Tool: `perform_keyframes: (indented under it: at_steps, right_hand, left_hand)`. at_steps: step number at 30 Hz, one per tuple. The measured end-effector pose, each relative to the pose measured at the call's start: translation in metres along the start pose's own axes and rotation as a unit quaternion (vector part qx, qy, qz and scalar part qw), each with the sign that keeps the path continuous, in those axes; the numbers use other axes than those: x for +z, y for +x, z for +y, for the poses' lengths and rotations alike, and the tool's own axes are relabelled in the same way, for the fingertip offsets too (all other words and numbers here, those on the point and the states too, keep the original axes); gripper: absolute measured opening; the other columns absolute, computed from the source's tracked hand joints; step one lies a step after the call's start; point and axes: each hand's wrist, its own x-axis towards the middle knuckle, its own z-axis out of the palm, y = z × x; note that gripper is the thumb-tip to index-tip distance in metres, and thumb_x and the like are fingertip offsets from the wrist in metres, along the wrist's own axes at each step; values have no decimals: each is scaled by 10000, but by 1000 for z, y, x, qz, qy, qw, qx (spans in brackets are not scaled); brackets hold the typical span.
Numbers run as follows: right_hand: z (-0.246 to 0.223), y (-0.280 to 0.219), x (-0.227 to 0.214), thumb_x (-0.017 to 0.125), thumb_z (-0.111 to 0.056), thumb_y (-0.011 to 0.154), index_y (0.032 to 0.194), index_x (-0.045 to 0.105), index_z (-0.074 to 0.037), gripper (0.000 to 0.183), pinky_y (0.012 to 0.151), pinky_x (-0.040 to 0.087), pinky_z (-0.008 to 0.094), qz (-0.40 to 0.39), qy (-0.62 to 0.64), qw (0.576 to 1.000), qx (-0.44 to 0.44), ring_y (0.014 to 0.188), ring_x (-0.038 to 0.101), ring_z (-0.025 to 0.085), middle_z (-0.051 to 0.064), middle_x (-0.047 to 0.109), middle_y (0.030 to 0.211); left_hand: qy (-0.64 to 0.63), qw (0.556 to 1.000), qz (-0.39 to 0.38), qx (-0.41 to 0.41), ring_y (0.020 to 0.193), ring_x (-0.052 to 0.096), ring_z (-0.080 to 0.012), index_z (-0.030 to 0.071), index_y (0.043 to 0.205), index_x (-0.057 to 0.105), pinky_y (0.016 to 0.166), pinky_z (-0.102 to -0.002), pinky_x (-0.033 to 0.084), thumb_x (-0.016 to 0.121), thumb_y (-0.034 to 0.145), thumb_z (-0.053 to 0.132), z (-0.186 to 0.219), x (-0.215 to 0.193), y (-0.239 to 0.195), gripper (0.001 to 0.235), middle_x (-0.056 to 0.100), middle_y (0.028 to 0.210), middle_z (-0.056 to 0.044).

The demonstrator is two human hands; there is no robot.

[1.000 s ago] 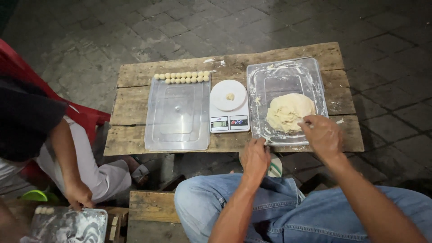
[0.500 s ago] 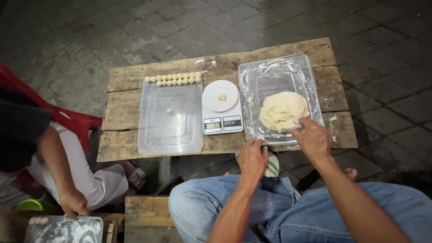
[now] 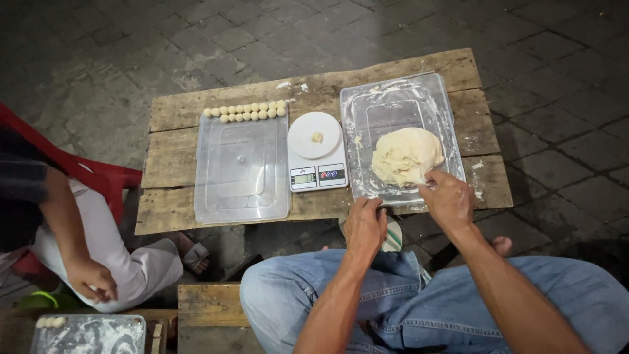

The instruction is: The person tears small pieces of dough from a larger mass, weighs each piece on a digital scale, rolls it into a ball, and places it in a tray. This process is repeated multiple times throughout the clip.

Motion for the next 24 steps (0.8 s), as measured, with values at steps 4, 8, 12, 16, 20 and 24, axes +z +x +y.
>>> perform_keyframes:
  at_steps: [4,8,12,16,20,24]
  right_hand:
    - [-4,-7,-9,840,-220,830,1046,808,-146,230,801,609,450,23,41,999,-18,906,765,353,127,789,940]
    - [16,-19,2,822,-215,849,1059,808,-140,224,895,592,418,29,21,999,-24,886,782,303,92,801,913]
    - [25,-25,0,803,-174,853,1078,799,-92,240,855,593,473,35,121,991,34,950,757,371,169,794,979]
    - [38,-19,11,844,-367,812,1114,810,-222,336,806,599,455,-21,146,973,176,964,752,359,101,800,1012]
    - [-28,-30,-29,809,-35,735,1113,746,15,386,652,611,381,-6,440,867,232,686,741,303,217,743,869]
    - [-25,-33,-43,811,-61,797,1146,723,20,369,671,597,315,-26,505,837,212,702,719,210,138,728,884]
  left_hand:
    - [12,999,8,30,945,685,-332,149,1142,722,750,-445,598,665,920,243,-4,10,-3,247,632,972,-88]
    - [-32,997,43,47,928,647,-442,77,1146,705,710,-531,566,616,990,230,1,15,-4,237,614,965,-188]
    - [11,995,70,76,941,656,-380,120,1154,701,728,-489,574,605,997,278,-2,17,-6,243,620,979,-133]
    - [-10,994,57,98,924,683,-302,162,1112,724,760,-379,578,653,937,255,-7,25,-13,211,636,965,-55]
    - [-54,995,65,51,985,692,-305,142,1131,737,812,-383,581,698,911,214,-4,11,-21,235,669,1004,-79]
    - [-80,994,68,23,1008,702,-281,153,1151,748,851,-365,578,689,907,190,-6,4,-23,255,694,1033,-62]
